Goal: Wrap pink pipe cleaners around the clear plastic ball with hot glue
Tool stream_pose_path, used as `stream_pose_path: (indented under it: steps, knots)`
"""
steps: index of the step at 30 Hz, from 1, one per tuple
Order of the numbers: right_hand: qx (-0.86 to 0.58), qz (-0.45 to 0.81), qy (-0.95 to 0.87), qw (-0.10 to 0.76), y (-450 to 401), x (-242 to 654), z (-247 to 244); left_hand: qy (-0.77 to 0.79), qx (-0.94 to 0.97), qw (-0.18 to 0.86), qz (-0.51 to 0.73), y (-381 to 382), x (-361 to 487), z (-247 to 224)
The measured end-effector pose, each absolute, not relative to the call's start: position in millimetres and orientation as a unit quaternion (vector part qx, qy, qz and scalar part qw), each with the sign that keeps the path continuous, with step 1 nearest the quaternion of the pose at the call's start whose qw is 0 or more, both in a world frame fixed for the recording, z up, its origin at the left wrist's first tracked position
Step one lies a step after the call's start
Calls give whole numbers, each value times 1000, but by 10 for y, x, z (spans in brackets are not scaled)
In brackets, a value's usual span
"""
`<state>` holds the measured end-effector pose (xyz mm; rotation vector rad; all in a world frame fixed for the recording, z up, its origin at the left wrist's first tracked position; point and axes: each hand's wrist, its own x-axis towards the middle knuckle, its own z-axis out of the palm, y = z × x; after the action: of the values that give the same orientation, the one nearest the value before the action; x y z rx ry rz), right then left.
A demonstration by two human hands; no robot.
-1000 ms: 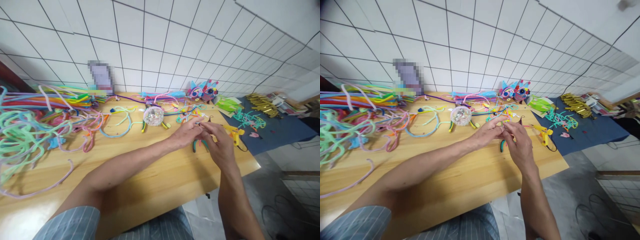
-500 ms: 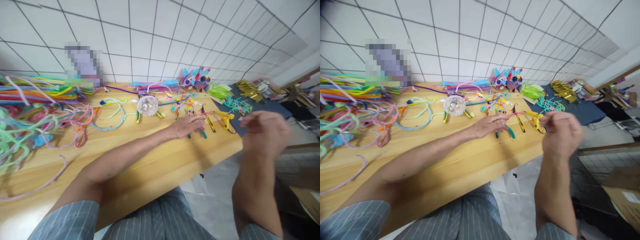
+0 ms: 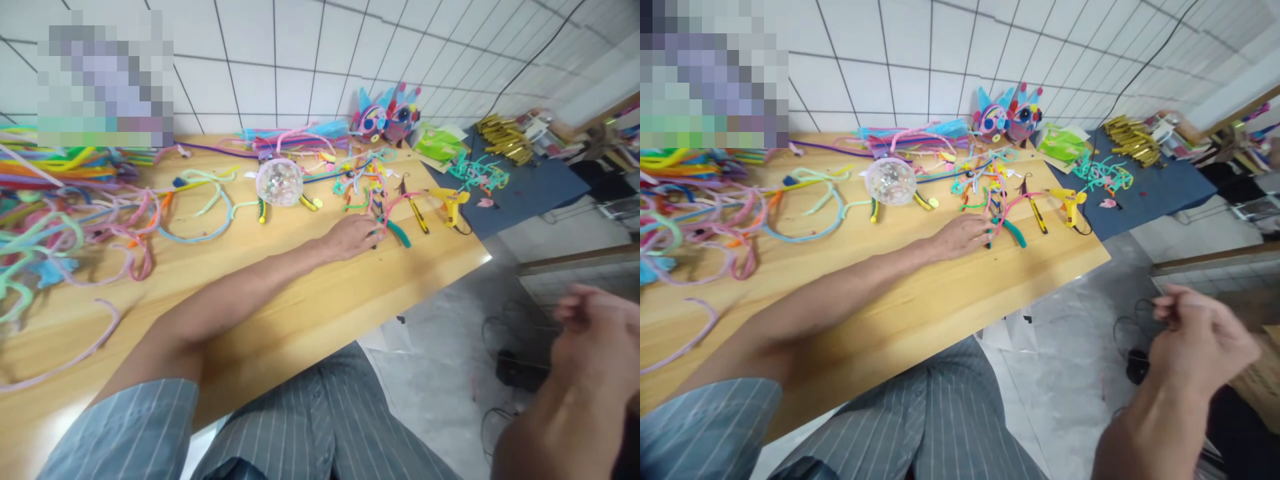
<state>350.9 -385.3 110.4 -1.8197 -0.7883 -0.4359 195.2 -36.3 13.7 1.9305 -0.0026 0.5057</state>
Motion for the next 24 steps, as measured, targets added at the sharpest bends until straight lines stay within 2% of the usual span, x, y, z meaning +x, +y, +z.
stream_pose_path:
  steps: [1, 3, 9, 13, 16, 20, 24]
  knots:
    - [-765, -202, -276, 545, -3739, 3407, 1051, 7, 803, 551, 227, -383, 1927, 205]
    - [-786, -157, -240, 548, -3448, 3215, 967, 16, 787, 566, 246, -420, 1870, 348]
    - [-725, 36, -353, 590, -2583, 3002, 894, 27, 776, 575, 258, -492, 1731, 693]
    - [-691, 85, -386, 605, -2297, 2994, 920, 40, 778, 556, 289, -594, 1669, 859]
    - [-671, 91, -407, 613, -2218, 2937, 928, 35, 803, 494, 332, -710, 1589, 927]
    - [-674, 92, -442, 585, -2179, 2851, 885, 15, 840, 361, 405, -823, 1479, 890]
    - [-655, 124, -451, 594, -2102, 2779, 793, 26, 879, 228, 418, -822, 1412, 782]
